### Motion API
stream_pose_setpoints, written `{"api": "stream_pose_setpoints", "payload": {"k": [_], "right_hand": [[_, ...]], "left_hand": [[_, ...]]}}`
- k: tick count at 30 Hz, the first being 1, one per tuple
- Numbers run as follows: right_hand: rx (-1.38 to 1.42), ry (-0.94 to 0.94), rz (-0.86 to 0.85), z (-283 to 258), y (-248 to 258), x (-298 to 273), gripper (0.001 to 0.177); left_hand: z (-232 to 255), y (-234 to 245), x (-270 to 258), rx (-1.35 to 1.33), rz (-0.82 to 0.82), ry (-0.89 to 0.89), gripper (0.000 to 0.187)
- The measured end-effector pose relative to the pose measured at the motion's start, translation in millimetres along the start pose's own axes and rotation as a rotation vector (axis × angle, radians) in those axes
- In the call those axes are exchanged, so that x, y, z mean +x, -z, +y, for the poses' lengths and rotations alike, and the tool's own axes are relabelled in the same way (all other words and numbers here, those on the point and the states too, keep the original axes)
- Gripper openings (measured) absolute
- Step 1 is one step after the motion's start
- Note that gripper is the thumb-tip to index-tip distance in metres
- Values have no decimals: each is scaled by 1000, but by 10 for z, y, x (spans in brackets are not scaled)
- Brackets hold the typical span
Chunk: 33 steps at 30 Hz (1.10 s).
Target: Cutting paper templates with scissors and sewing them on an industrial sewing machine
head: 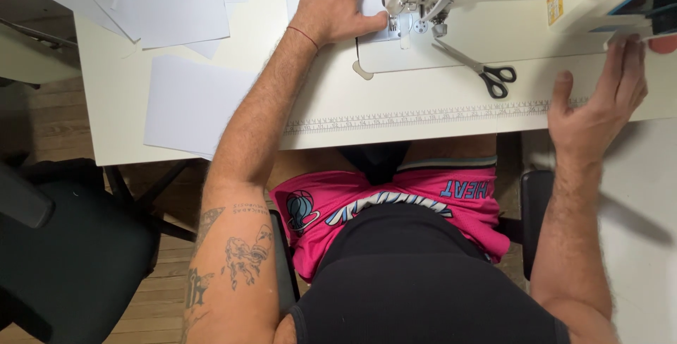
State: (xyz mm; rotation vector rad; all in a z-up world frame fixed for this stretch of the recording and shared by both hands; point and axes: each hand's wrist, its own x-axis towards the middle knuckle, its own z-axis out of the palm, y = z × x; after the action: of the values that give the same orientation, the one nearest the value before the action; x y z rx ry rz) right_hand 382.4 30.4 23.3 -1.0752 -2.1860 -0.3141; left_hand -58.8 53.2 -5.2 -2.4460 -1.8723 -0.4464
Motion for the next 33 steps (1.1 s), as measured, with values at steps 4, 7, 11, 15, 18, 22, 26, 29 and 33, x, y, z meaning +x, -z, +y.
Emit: {"api": "stream_pose_setpoints", "payload": {"k": [4, 7, 11, 15, 18, 22, 26, 29, 33], "right_hand": [[17, 5, -27, 116, -61, -76, 40], [-40, 4, -61, 170, -171, -166, 46], [0, -25, -44, 105, -191, -161, 45], [99, -102, 44, -3, -194, -154, 49], [155, -154, 66, -34, -204, -175, 61], [262, -127, 145, -58, -205, -157, 61], [301, -115, 193, -65, -238, -151, 63], [297, -108, 218, -58, -254, -166, 62], [261, -125, 242, -94, -236, -148, 57]], "left_hand": [[-27, 5, 16, -3, 0, 25, 81], [-10, 10, 6, -2, 39, 9, 80], [18, 14, -13, -11, 24, 10, 79], [22, 21, -15, -6, 44, -7, 78], [14, 38, -24, -3, 57, -10, 79], [-18, -2, 10, 3, 36, 11, 83], [-40, -23, 10, 7, 62, 29, 81], [-73, -71, 23, -17, 64, 59, 84], [-75, -96, 29, -9, 79, 96, 82]]}}
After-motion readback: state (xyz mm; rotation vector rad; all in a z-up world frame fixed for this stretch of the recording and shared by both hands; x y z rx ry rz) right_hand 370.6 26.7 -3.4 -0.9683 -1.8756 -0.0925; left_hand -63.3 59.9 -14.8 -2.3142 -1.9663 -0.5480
